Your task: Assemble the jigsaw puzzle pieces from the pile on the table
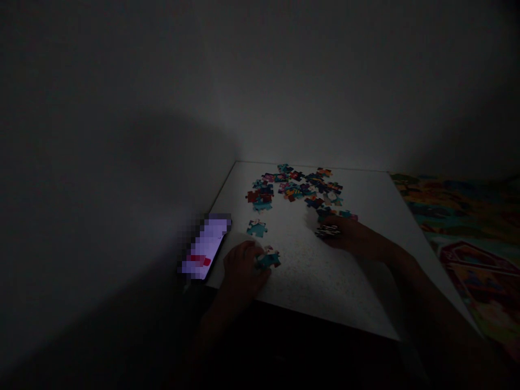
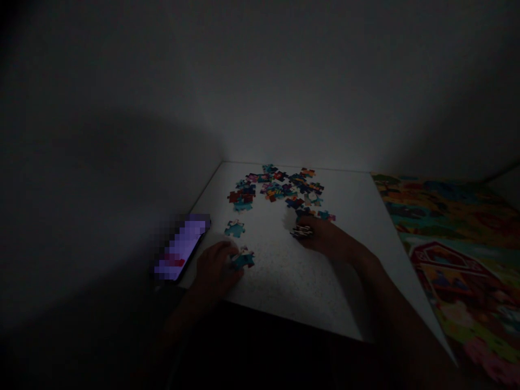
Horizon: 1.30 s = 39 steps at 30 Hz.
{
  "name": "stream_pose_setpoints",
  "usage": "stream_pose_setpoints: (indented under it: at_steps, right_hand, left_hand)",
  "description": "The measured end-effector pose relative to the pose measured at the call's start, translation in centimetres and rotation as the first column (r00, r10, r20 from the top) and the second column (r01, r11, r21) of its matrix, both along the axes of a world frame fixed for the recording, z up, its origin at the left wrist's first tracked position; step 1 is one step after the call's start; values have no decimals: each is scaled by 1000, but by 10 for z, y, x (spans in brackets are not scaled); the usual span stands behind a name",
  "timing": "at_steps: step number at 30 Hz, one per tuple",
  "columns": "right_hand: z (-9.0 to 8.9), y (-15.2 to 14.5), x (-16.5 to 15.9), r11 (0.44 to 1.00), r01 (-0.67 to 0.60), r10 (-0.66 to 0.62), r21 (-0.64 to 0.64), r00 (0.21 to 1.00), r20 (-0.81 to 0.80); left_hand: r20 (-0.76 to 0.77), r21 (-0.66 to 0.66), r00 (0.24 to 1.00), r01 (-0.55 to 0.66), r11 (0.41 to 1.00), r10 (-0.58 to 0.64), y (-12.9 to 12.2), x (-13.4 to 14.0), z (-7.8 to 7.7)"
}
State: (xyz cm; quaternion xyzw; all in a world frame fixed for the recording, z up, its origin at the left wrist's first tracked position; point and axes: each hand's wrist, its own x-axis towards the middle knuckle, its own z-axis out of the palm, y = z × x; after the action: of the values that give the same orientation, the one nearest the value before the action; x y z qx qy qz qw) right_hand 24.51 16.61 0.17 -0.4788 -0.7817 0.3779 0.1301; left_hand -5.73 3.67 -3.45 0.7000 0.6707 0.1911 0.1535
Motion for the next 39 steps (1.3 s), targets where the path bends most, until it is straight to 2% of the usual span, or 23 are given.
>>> stream_pose_setpoints:
  at_steps: [6, 9, 13, 23, 28, 31, 34, 37, 39]
  right_hand:
    - [-5, 4, -3, 999, 39, -39, 25, 999, 8]
    - [-5, 4, -3, 996, 61, -63, 70, 998, 16]
    - [-2, 4, -2, 996, 68, -70, 53, 997, 44]
    - [-5, 6, 2, 997, 33, -35, 66, 999, 21]
    - [-2, 10, 8, 990, 136, -133, 33, 989, -68]
    - [2, 17, 19, 964, 263, -263, -34, 939, -220]
    - [2, 26, 33, 898, 428, -434, -103, 823, -367]
    - [-3, 36, 43, 822, 567, -527, -47, 728, -438]
    - [-8, 41, 47, 788, 615, -550, -27, 685, -477]
  left_hand:
    - [123, 10, 985, 123, 992, -123, 1, 2, 5]
    - [159, 14, 981, 112, 994, -113, -2, 4, 6]
    - [169, 30, 979, 111, 993, -115, -2, 3, 6]
    - [77, 91, 987, 136, 987, -143, 12, -10, 4]
    - [-70, 107, 995, 79, 991, -72, 32, -15, 13]
    - [-214, 150, 976, 2, 989, 30, 53, -18, 15]
    - [-323, 180, 946, 19, 983, 41, 70, -20, 11]
    - [-385, 199, 921, 17, 980, 62, 80, -14, 10]
    - [-393, 242, 913, -10, 970, 108, 85, 2, 15]
